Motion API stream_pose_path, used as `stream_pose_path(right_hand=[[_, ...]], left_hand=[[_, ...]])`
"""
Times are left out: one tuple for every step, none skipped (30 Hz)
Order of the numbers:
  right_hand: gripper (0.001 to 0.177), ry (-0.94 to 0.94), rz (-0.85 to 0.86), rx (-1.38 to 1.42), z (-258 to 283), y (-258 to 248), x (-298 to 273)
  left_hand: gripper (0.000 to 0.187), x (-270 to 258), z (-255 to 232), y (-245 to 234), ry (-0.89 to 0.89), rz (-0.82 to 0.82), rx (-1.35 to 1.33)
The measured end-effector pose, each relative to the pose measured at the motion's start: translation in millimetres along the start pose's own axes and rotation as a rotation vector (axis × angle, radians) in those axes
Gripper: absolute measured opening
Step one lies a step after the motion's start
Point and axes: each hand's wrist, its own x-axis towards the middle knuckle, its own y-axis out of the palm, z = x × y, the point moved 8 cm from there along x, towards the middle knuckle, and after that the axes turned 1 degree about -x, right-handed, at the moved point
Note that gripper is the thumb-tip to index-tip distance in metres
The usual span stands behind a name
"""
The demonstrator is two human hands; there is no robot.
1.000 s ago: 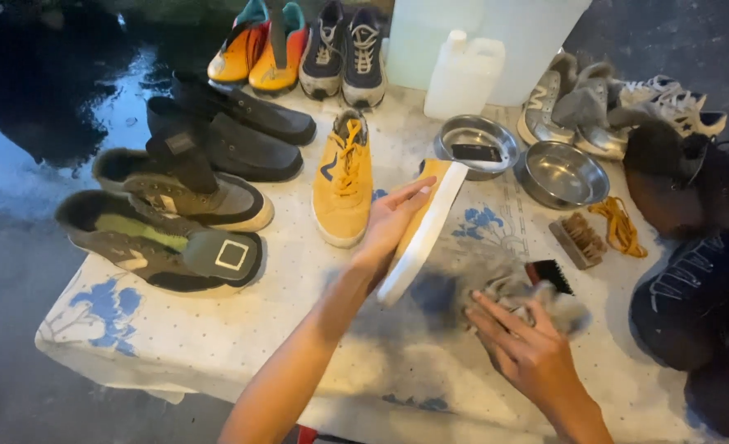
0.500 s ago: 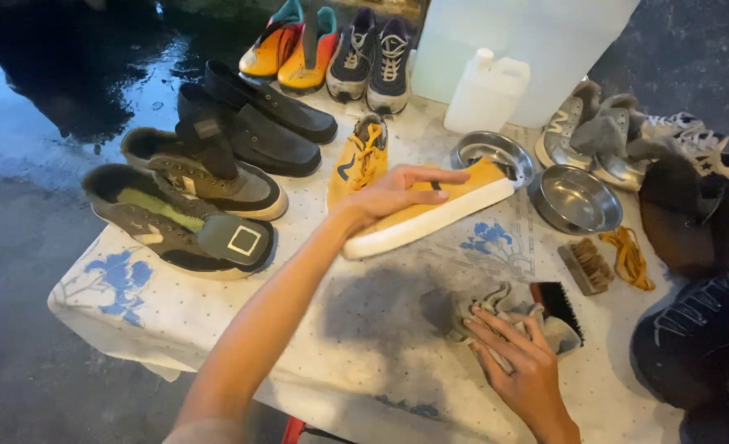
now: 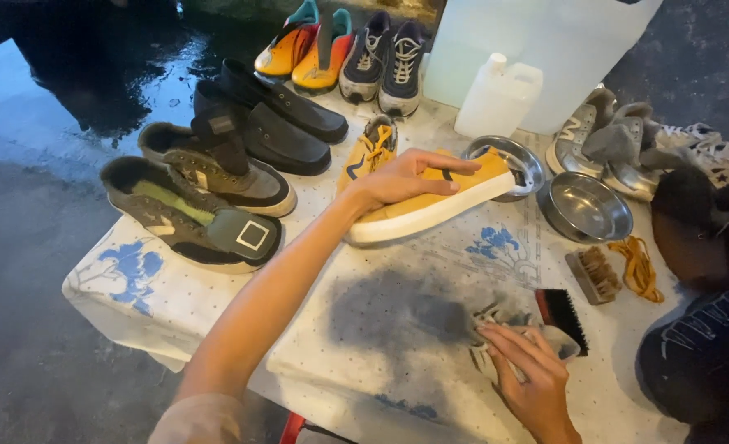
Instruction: The person scrubs the white sole of a yellow sneaker with a brush, then wipes it with a cloth. They dip the brush into a metal bowl of water and continue scrubbing the sole. The person repeats the scrubbing and wiping process on the same shoe.
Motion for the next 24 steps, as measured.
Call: stream_pose_path(right_hand=[[0.025, 0.001, -0.005, -0.002, 0, 1, 1], [0.021, 0.044, -0.063, 0.035, -2, -3, 0], [0.021, 0.087, -0.121, 0.071, -5, -6, -1], [0.021, 0.090, -0.124, 0.070, -3, -6, 4], [0.019, 0.041, -0.125, 0.049, 3, -5, 9], [0.020, -0.006, -0.125, 0.027, 10, -4, 13], [0.020, -0.001, -0.128, 0.026, 10, -2, 15], [0.011, -0.116, -0.068, -0.122, 20, 6, 18], [0.020, -0.231, -0.005, -0.270, 30, 16, 19], [0.020, -0.223, -0.008, -0.272, 37, 18, 23], [0.023, -0.208, 0.128, -0.277, 42, 31, 26], [0.035, -0.187, 0.264, -0.283, 47, 44, 26], [0.035, -0.174, 0.262, -0.285, 47, 37, 26], [0.052, -0.133, 0.364, -0.257, 44, 37, 24], [0.071, -0.091, 0.464, -0.226, 42, 37, 21], [0.071, -0.080, 0.464, -0.230, 31, 30, 15], [0.065, 0.011, 0.288, -0.119, 17, 9, 14], [0.063, 0.097, 0.109, -0.007, 1, -12, 12], [0.063, 0.102, 0.107, -0.011, -7, -23, 11], [0.043, 0.269, -0.006, -0.128, -28, -44, 7], [0.046, 0.435, -0.119, -0.244, -46, -66, 1], [0.046, 0.436, -0.118, -0.244, -55, -69, 6], [0.032, 0.374, -0.137, -0.295, -59, -73, 14], [0.022, 0.308, -0.157, -0.346, -63, -77, 22]], left_hand=[[0.051, 1, 2, 5, 0.003, 0.004, 0.003], [0.048, 2, 11, 3, -0.063, -0.089, -0.128], [0.047, 1, 21, 3, -0.129, -0.181, -0.258], [0.047, 0, 22, 9, -0.130, -0.177, -0.257], [0.044, -3, 25, 9, -0.148, -0.244, -0.255], [0.042, -5, 28, 10, -0.168, -0.308, -0.253], [0.042, -7, 30, 14, -0.170, -0.302, -0.252], [0.044, -9, 30, 15, -0.161, -0.323, -0.230], [0.046, -12, 31, 17, -0.152, -0.343, -0.208], [0.046, -13, 35, 22, -0.155, -0.335, -0.207], [0.043, -17, 40, 21, -0.147, -0.414, -0.250], [0.040, -21, 46, 22, -0.140, -0.488, -0.295], [0.040, -23, 48, 26, -0.144, -0.476, -0.295], [0.042, -25, 51, 28, -0.149, -0.499, -0.297], [0.044, -28, 54, 30, -0.153, -0.523, -0.299], [0.044, -29, 58, 33, -0.155, -0.513, -0.303], [0.046, -33, 62, 33, -0.164, -0.535, -0.255], [0.047, -35, 64, 31, -0.170, -0.561, -0.205], [0.047, -35, 68, 35, -0.169, -0.555, -0.206], [0.046, -38, 74, 35, -0.178, -0.616, -0.280], [0.045, -41, 81, 35, -0.187, -0.677, -0.354], [0.045, -42, 78, 36, -0.188, -0.676, -0.355], [0.045, -44, 79, 38, -0.232, -0.672, -0.366], [0.045, -45, 79, 39, -0.273, -0.669, -0.376]])
